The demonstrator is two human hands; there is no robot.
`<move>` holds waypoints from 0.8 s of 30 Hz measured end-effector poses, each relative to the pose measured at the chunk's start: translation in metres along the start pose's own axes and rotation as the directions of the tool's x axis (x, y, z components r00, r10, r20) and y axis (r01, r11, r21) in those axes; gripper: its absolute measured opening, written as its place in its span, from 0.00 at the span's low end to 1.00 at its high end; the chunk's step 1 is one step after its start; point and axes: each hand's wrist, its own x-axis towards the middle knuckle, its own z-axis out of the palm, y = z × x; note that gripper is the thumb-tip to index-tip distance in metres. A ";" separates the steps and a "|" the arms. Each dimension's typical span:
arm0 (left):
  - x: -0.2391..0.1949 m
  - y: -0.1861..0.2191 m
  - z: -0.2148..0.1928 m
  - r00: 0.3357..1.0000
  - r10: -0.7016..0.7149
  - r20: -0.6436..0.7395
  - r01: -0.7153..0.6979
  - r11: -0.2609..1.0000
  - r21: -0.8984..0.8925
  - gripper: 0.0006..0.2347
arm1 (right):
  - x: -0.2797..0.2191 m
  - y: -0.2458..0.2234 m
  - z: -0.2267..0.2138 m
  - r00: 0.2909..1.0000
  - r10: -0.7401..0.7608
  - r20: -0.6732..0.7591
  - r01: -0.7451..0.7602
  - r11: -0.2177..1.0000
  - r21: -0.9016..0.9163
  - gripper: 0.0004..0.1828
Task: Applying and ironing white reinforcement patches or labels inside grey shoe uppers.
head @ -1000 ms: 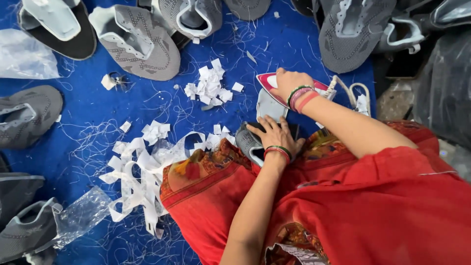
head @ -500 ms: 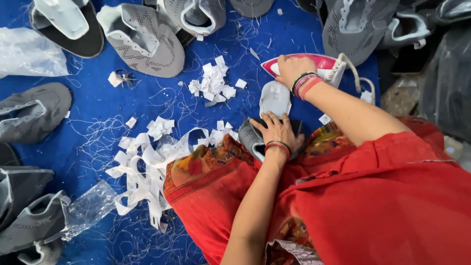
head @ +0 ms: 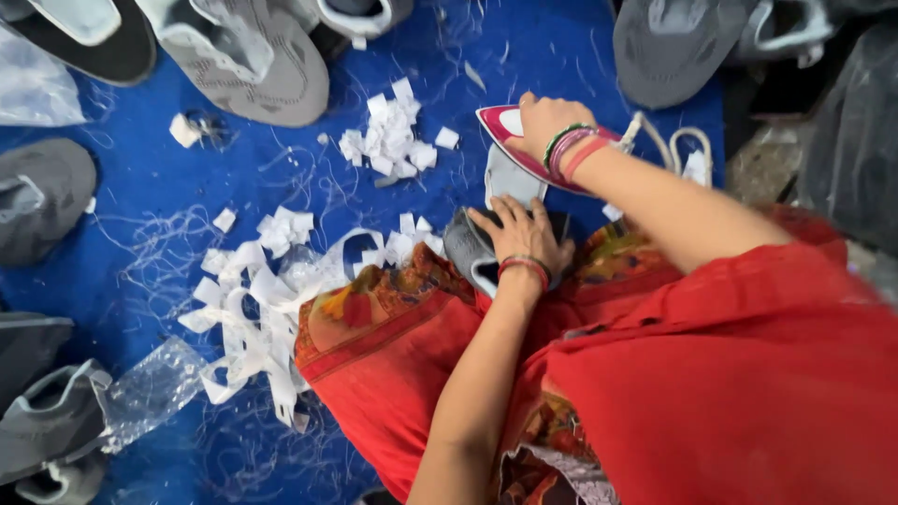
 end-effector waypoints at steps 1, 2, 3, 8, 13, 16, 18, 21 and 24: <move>-0.002 -0.002 0.000 1.000 -0.003 -0.010 0.003 1.000 -0.002 0.40 | -0.003 0.001 0.007 1.000 -0.030 0.004 0.030 1.000 0.002 0.35; -0.004 -0.001 0.007 1.000 -0.007 0.025 0.007 1.000 -0.005 0.40 | -0.014 -0.001 0.010 0.999 -0.029 0.038 0.029 1.000 0.013 0.35; -0.004 -0.001 0.014 1.000 -0.007 0.010 0.007 1.000 -0.001 0.41 | -0.024 -0.002 0.013 0.998 -0.049 0.032 0.050 0.999 -0.010 0.34; 0.011 0.000 0.022 0.998 0.009 -0.056 -0.007 0.999 0.043 0.41 | 0.002 0.001 0.025 0.999 -0.010 0.043 0.012 0.999 -0.044 0.36; 0.008 0.000 0.023 0.999 0.009 -0.052 -0.010 1.000 -0.011 0.42 | 0.042 0.006 0.036 0.929 -0.039 -0.368 0.001 0.995 -0.104 0.40; 0.007 -0.004 0.029 0.998 0.026 -0.057 -0.027 0.999 -0.023 0.42 | 0.046 0.023 0.027 0.828 0.027 -0.560 -0.017 1.000 0.024 0.42; 0.010 -0.007 0.029 0.997 0.043 -0.062 -0.045 0.999 -0.027 0.43 | 0.030 0.045 0.023 0.710 0.054 -0.702 0.061 0.989 0.138 0.39; 0.006 -0.012 0.015 0.997 0.083 -0.004 -0.083 0.995 -0.050 0.44 | -0.007 0.066 0.022 0.593 0.240 -0.768 0.176 0.893 0.415 0.36; 0.047 -0.052 0.024 0.974 0.215 0.078 -0.197 0.962 -0.186 0.35 | -0.039 0.082 0.037 0.617 0.475 -0.627 0.144 0.715 0.684 0.36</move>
